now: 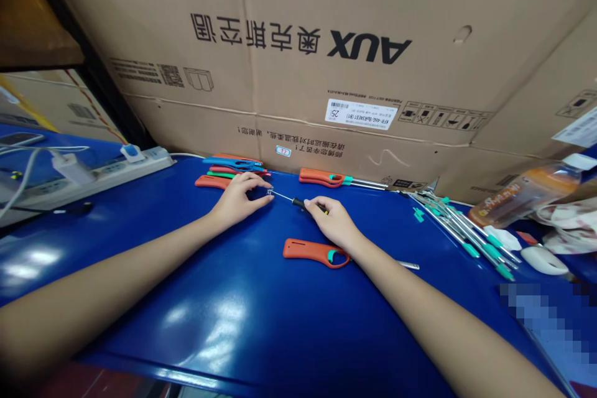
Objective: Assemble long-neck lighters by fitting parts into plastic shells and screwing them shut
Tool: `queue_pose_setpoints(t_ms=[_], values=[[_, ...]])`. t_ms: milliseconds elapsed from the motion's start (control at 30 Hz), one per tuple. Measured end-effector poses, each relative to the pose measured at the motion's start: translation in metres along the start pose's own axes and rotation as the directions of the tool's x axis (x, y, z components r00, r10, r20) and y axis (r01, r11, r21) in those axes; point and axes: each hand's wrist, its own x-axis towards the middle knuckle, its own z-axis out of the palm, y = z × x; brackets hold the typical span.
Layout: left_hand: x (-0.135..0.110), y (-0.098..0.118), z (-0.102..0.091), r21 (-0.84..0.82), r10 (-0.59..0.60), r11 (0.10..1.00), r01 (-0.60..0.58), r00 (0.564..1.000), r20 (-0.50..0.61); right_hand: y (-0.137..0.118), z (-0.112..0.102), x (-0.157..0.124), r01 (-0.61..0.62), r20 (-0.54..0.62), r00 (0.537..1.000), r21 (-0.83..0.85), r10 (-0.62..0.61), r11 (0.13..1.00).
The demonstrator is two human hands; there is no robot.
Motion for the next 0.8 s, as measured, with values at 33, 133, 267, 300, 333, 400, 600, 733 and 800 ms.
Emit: queue_pose_setpoints(t_ms=[33,133,267,300,333,400,600,733,800], values=[[0.0006,0.0007,0.0001,0.01,-0.002,1.0,0.002,1.0,0.002,0.0,-0.0001,0.0002,0.003,0.0,1.0,0.001,-0.003,1.0],[0.0028,0.0014,-0.0001,0.041,-0.014,0.999,0.014,1.0,0.008,-0.0014,-0.0002,-0.0002,0.008,0.003,1.0,0.003,-0.008,1.0],[0.0049,-0.0006,0.0005,0.074,-0.039,0.997,0.038,0.999,0.013,-0.0057,-0.0001,-0.0024,0.014,0.005,1.0,0.011,-0.014,1.0],[0.0052,-0.0014,0.0007,0.079,-0.046,0.996,0.045,0.999,0.015,-0.0067,-0.0002,-0.003,0.015,0.005,1.0,0.013,-0.015,1.0],[0.0055,-0.0022,0.001,0.082,-0.052,0.995,0.051,0.998,0.017,-0.0077,-0.0003,-0.0035,0.016,0.005,1.0,0.016,-0.016,1.0],[0.0059,-0.0039,0.0016,0.087,-0.063,0.994,0.061,0.998,0.02,-0.0089,-0.0006,-0.0042,0.014,0.006,1.0,0.02,-0.014,1.0],[0.0068,-0.0081,0.0031,0.089,-0.078,0.993,0.076,0.997,0.021,-0.0074,-0.0005,-0.0032,0.006,0.006,1.0,0.05,-0.006,0.999],[0.0065,-0.0083,0.003,0.089,-0.08,0.993,0.077,0.997,0.024,-0.0068,-0.0004,-0.0031,0.003,0.004,1.0,0.073,-0.003,0.997],[0.0062,-0.0079,0.0027,0.089,-0.078,0.993,0.076,0.997,0.026,-0.007,-0.0006,-0.0033,0.0,0.002,1.0,0.088,0.0,0.996]])
